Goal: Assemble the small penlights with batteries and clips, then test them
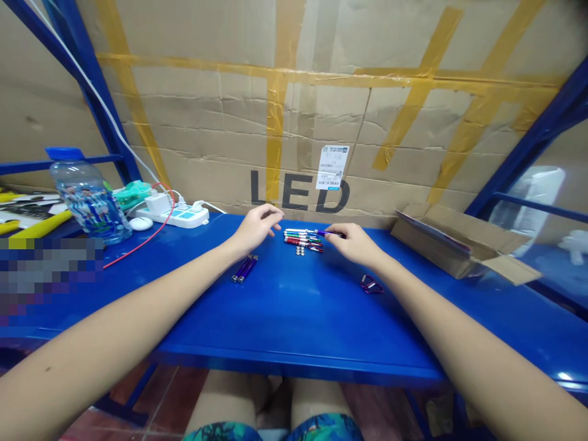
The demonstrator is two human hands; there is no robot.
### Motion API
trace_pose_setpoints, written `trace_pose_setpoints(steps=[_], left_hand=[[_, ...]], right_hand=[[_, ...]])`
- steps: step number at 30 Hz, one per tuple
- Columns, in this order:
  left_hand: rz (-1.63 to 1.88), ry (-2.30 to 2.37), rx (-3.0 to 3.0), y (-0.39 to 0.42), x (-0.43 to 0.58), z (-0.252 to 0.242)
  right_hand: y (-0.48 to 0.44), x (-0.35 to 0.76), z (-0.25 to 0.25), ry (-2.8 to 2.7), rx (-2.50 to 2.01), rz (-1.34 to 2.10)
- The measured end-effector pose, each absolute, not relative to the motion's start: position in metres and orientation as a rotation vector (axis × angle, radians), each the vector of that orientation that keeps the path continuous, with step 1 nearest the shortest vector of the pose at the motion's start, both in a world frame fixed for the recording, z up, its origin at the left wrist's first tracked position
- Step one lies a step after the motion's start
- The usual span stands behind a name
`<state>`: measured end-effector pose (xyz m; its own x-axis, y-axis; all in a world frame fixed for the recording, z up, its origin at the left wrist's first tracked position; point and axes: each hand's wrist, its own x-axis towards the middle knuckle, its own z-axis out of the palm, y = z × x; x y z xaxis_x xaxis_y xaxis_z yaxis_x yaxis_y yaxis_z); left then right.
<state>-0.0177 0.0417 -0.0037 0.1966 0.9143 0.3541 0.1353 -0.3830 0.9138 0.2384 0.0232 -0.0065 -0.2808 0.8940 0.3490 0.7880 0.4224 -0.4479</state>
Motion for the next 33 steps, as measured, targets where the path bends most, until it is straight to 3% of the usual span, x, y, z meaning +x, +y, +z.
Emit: trace_pose_setpoints(steps=[5,13,24,33], left_hand=[[1.217,1.299,2.191,0.060,-0.037,-0.011],[1.150,1.511,2.245,0.081,-0.059,-0.019],[0.908,1.567,2.255,0.095,-0.060,-0.036],[0.905,1.518,2.273,0.093,-0.058,-0.039]], right_hand=[[0.074,0.237,-0.002,-2.257,-1.589,0.084],[0.138,0.214,-0.012,-2.338,-1.682,0.190],[0.143,0.193,-0.019,-2.350,-1.564,0.363],[0.130,0.189,-0.018,-2.260,-1.422,0.488]])
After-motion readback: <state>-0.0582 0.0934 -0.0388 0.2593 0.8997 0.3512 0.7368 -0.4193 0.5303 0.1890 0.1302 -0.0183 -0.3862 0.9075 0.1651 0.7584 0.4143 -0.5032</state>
